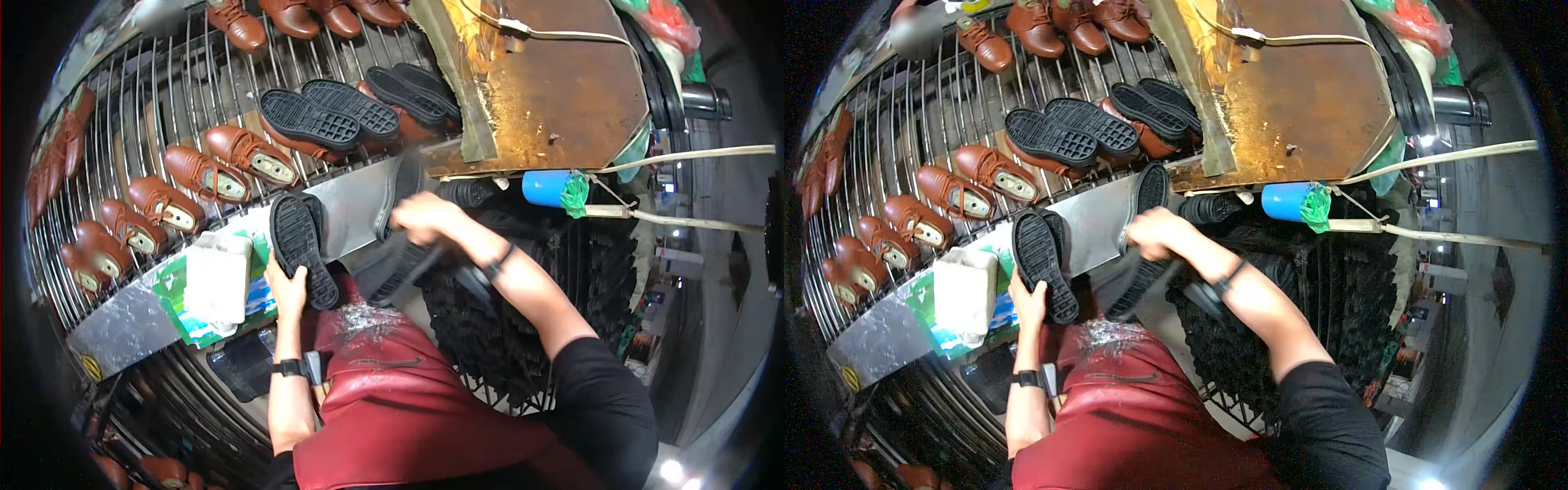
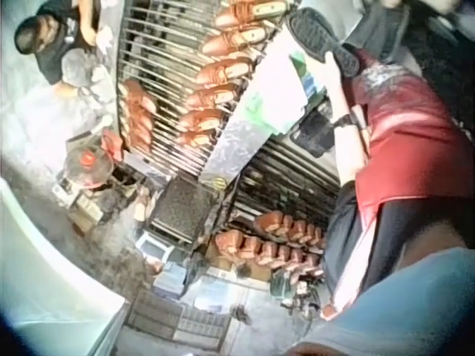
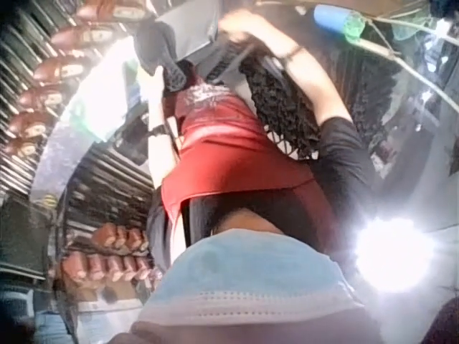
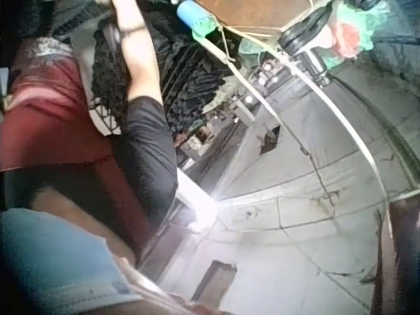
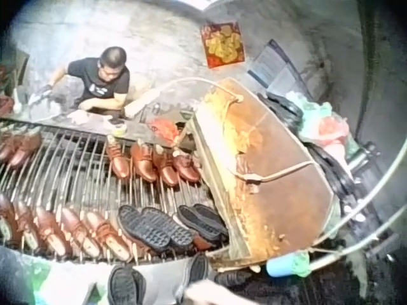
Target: Applying glue to the edges of shoe uppers and selecting matching outsoles in a shoe manufacturing facility.
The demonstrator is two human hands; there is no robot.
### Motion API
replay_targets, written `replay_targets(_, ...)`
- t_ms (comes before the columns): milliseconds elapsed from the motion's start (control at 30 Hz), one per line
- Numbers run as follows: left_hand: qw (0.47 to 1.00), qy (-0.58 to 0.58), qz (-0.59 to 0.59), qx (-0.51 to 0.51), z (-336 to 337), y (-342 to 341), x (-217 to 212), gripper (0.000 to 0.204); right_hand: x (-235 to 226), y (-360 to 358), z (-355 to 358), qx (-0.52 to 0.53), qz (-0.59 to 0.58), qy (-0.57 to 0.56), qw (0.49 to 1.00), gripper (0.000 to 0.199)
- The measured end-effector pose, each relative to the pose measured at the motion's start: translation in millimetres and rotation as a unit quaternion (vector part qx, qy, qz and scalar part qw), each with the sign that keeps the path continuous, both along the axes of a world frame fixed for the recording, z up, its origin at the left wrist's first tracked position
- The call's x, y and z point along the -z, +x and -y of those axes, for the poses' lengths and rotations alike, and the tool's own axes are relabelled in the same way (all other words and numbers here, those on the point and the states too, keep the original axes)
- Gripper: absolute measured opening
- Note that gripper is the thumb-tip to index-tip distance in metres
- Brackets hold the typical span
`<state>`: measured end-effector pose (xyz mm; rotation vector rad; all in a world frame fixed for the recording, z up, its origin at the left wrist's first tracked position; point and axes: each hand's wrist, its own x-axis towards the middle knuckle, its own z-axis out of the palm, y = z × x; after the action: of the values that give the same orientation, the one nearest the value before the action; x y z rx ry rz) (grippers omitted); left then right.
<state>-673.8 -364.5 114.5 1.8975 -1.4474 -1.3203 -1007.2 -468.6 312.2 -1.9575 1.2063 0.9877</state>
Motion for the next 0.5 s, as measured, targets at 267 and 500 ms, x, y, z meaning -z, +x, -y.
replay_targets(267, 0.97, -0.082, 0.23, -0.001, 0, -26, -42, 0.027, 139, 16, -5, 0.311, 0.146, -0.465, 0.816, 0.079)
replay_targets(500, 0.971, -0.121, 0.203, -0.026, 10, -18, -97, 0.011, 128, 107, -68, 0.666, 0.002, -0.174, 0.725, 0.114)
